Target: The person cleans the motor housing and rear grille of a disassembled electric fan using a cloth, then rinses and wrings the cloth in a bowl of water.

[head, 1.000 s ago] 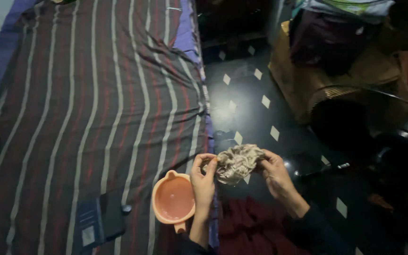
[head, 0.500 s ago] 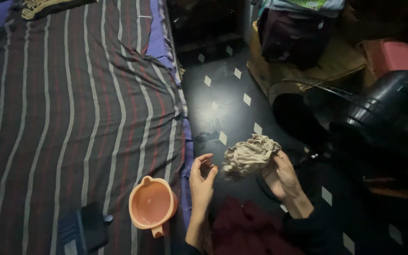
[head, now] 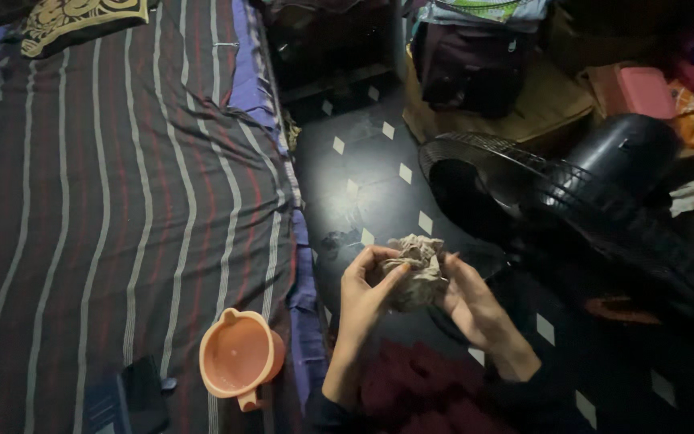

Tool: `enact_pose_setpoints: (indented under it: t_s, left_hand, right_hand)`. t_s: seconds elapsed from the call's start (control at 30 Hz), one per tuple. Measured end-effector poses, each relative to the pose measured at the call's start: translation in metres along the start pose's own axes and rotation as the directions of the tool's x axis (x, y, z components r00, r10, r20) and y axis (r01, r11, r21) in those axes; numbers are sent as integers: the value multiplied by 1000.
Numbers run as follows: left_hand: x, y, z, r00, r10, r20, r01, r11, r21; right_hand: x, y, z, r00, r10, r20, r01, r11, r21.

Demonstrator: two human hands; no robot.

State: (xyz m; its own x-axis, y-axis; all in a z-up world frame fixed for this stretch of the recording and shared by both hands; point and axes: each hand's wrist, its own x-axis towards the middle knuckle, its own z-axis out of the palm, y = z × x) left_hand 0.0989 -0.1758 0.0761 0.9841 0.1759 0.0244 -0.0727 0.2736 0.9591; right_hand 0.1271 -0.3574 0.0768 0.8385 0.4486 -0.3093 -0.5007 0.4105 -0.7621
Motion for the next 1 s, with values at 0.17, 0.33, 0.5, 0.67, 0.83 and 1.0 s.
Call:
enact_pose_setpoints:
  t_s: [0.17,0.33,0.5,0.67,0.83,1.0]
  left_hand:
    - [-2,12,7,998,-41,-40,44,997,68]
    - [-4,24,12,998,28,-51,-20,989,149]
    - [-8,21,7,979,183,-94,-111,854,508]
    - [-3,-1,-17,997,19,-69,-7,987,161]
    - [-14,3,-23,959,-206,193,269,873,-407]
    - [-18,-29,-16,849,-422,317,484,863,-147]
  right_hand:
    - [4,6,-31,999,-41,11,42,994,-100]
    - [2,10,-54,988,-137,65,146,977,-155]
    - [-7,-2,-47,995,-82,51,88,990,-107]
    - [-16,-23,-55,984,-169,60,172,984,-50]
    - [-23,-28,-53,976,-216,-7,216,976,23]
    - [-30,-33,-46,924,-375,77,369,926,77]
